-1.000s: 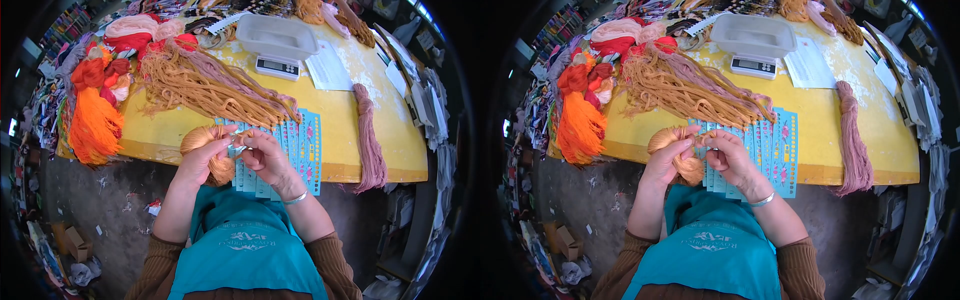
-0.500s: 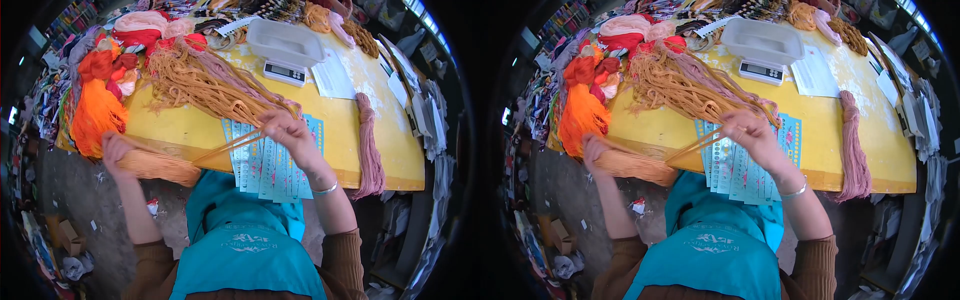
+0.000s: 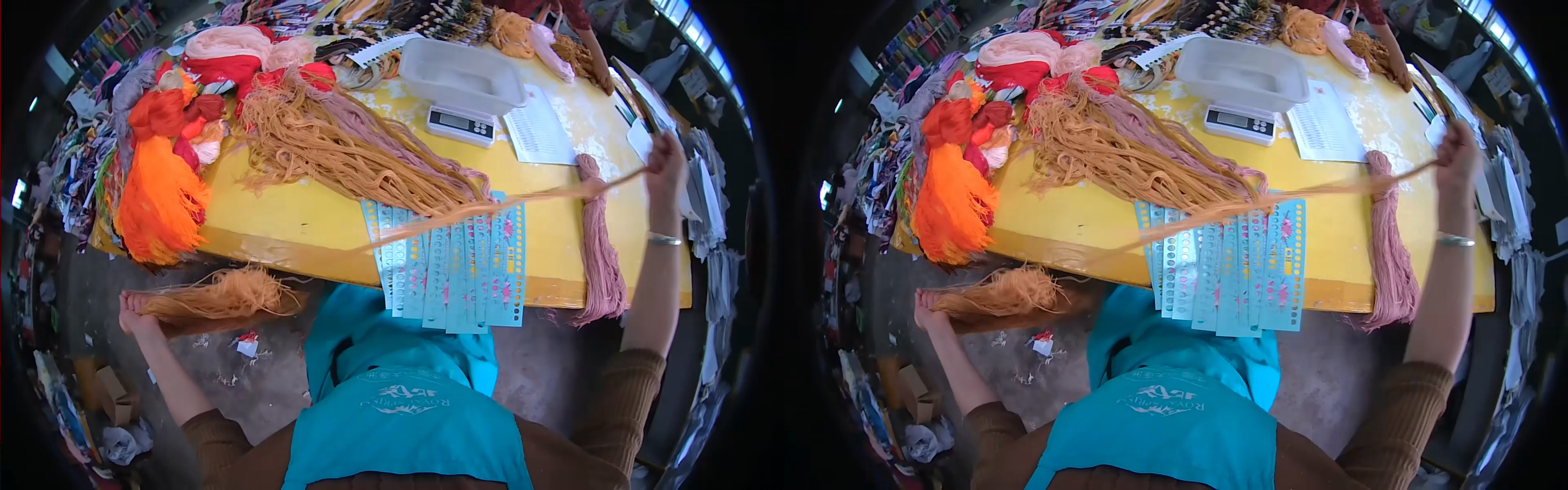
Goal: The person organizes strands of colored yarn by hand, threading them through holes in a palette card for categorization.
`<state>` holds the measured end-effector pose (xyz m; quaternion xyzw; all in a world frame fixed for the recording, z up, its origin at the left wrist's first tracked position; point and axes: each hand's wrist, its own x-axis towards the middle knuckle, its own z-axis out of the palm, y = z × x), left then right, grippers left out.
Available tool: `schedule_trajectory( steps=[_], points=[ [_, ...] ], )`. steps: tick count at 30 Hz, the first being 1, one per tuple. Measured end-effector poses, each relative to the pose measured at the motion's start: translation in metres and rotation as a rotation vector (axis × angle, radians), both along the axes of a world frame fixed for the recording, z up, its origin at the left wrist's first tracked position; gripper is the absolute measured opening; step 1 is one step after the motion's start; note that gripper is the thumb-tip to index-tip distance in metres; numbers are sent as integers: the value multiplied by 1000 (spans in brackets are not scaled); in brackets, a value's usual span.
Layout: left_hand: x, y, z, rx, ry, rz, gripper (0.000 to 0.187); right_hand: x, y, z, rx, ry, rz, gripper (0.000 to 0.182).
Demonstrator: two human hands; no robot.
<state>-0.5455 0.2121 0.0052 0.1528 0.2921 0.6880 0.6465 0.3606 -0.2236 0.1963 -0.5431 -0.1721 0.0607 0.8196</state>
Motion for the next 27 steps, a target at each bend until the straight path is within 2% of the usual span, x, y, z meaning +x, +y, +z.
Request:
schedule_trajectory(
  steps=[1, 4, 5, 6, 7, 9, 10, 12, 14, 16, 17, 19, 22, 24, 25, 27],
  points=[
    [0, 4, 1, -31, 169, 164, 29, 31, -34, 12, 20, 25, -162, 20],
    [2, 11, 4, 81, 21, 77, 28, 67, -115, 53, 31, -126, -705, 15],
    [14, 7, 10, 78, 21, 69, 28, 61, -129, 64, -22, -257, -706, 16],
    [43, -6, 22, 204, -27, -134, 27, 54, -141, 71, -78, -386, -707, 20],
    [77, -21, 35, 328, -77, -340, 32, 54, -153, 73, -152, -487, -552, 21],
    [150, -54, 57, 390, -204, -524, 45, 21, -129, 60, -273, -548, -445, 23],
    [180, -64, 60, 456, -261, -662, 57, 9, -117, 49, -320, -524, -315, 26],
    [242, -87, 72, 449, -363, -795, 65, -48, -67, 15, -444, -499, -110, 23],
    [302, -104, 77, 495, -470, -1041, 71, -109, -23, -13, -641, -415, 134, 23],
    [340, -111, 57, 439, -254, -1114, 71, -142, 8, -67, -554, -381, 466, 34],
    [365, -123, 59, 370, -199, -1209, 65, -176, 20, -53, -796, -241, 570, 37],
    [417, -147, 62, 293, 9, -1396, 53, -199, 38, -79, -655, -142, 875, 48],
    [481, -180, 61, 386, 551, -1555, 45, -219, 59, -113, -541, -82, 1050, 59],
    [507, -198, 60, 410, 588, -1589, 50, -225, 65, -116, -573, -30, 1135, 62],
    [515, -204, 52, 415, 588, -1585, 41, -227, 67, -118, -572, -21, 1134, 62],
    [525, -204, 46, 408, 575, -1648, 34, -231, 70, -126, -518, -61, 1150, 61]
  ],
)
